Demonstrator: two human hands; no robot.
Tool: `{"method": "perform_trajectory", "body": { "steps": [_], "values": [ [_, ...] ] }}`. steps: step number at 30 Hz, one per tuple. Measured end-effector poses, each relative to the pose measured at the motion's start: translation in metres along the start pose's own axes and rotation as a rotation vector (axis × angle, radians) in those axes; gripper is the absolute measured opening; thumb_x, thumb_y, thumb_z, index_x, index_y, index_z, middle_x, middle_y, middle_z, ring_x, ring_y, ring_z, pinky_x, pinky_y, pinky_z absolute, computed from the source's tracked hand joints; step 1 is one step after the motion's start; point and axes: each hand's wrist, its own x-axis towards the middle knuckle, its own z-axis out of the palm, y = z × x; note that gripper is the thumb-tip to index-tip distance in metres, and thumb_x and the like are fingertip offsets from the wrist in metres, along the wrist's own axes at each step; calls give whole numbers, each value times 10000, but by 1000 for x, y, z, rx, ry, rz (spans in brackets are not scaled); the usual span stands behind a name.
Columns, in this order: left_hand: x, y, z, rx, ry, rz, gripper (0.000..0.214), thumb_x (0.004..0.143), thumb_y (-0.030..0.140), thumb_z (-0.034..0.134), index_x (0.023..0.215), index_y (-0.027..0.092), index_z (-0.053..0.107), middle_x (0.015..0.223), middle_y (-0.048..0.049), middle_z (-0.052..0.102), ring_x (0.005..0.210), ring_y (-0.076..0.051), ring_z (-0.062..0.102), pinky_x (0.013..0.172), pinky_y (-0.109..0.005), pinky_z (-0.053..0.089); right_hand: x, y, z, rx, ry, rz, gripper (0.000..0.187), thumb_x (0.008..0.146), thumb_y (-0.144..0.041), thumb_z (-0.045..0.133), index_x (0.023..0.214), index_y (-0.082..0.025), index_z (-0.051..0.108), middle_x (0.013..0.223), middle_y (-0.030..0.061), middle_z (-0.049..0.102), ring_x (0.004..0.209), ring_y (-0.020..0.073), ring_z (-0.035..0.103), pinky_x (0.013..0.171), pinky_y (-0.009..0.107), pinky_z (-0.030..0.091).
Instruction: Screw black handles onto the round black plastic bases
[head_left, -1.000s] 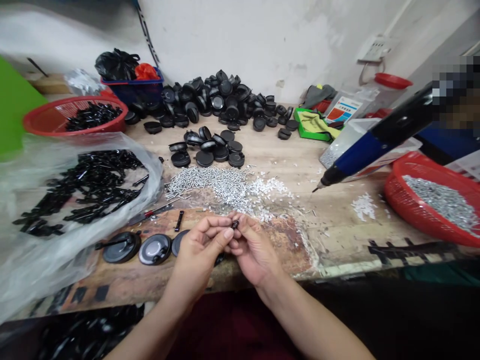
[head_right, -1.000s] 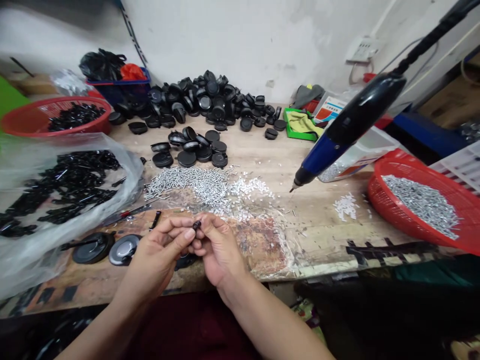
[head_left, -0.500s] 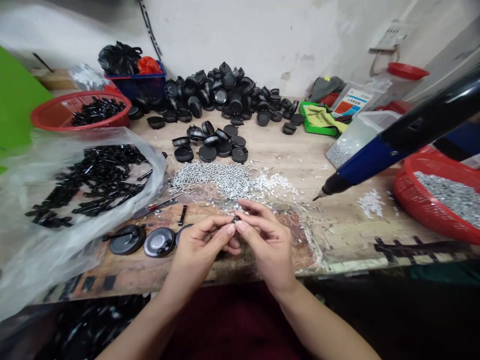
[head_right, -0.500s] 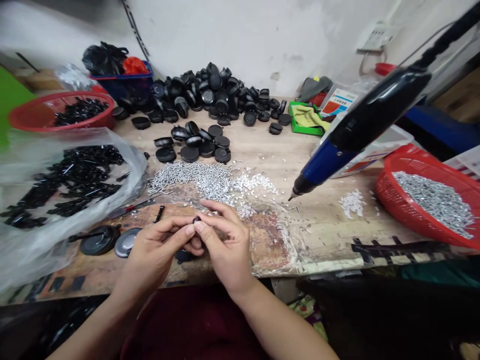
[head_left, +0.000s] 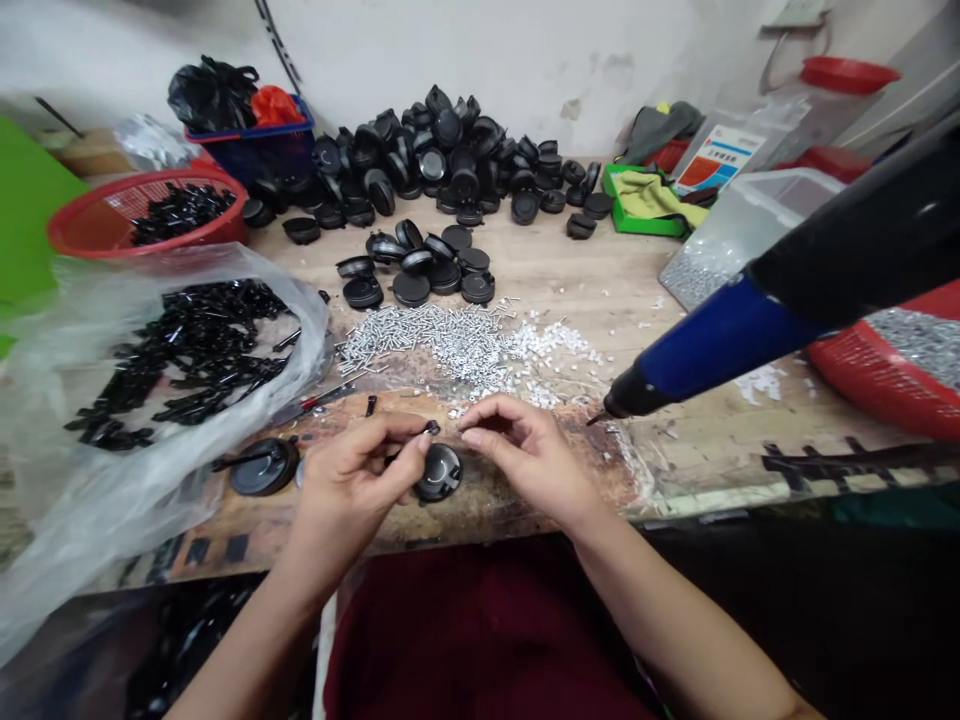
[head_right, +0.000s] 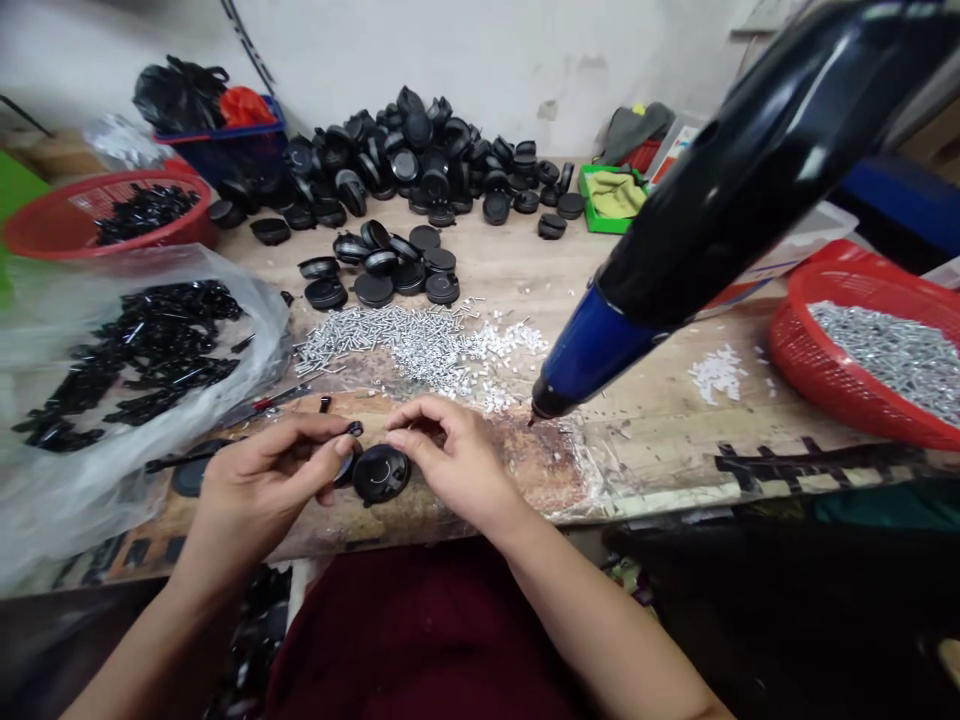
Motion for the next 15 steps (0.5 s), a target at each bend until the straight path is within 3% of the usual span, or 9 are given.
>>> {"method": "perform_trajectory", "body": {
  "steps": [2,5,9,12,15],
  "values": [
    [-1,-7,-5,145,0,67,110,778,298,669,864,237,701,734,7,691,542,-120,588,524,-215,443,-5,10,1,-108,-59,-33,126,825,-164,614,931,-214,659,892,9,661,818,136,610,759,282,482],
    [-4,-13,-5,274,-121,185,121,794,270,648,885,239,722,810,-25,715,732,-178,641,695,-249,462,-16,22,6,-318,-161,-103,222,838,-227,630,1060,-225,632,1018,40,638,954,170,596,865,320,470],
    [-8,-19,0,320,-261,278,179,839,265,579,941,242,723,859,-52,715,800,-206,632,734,-284,468,-31,34,19,-592,-91,-93,388,773,-416,687,1051,-159,601,1009,91,612,976,237,576,845,365,482],
    [-7,-26,2,365,-299,323,200,865,280,548,968,245,715,880,-61,702,827,-208,623,741,-291,471,-37,38,26,-698,-70,-125,258,857,-354,597,1005,-143,609,982,106,616,972,242,567,842,374,482],
    [-5,-33,4,376,-343,334,209,880,280,532,988,249,708,898,-63,686,845,-203,618,753,-289,470,-34,40,23,-663,-94,-177,183,898,-249,530,1025,-155,624,985,98,626,973,217,571,856,349,485]
  ]
}}
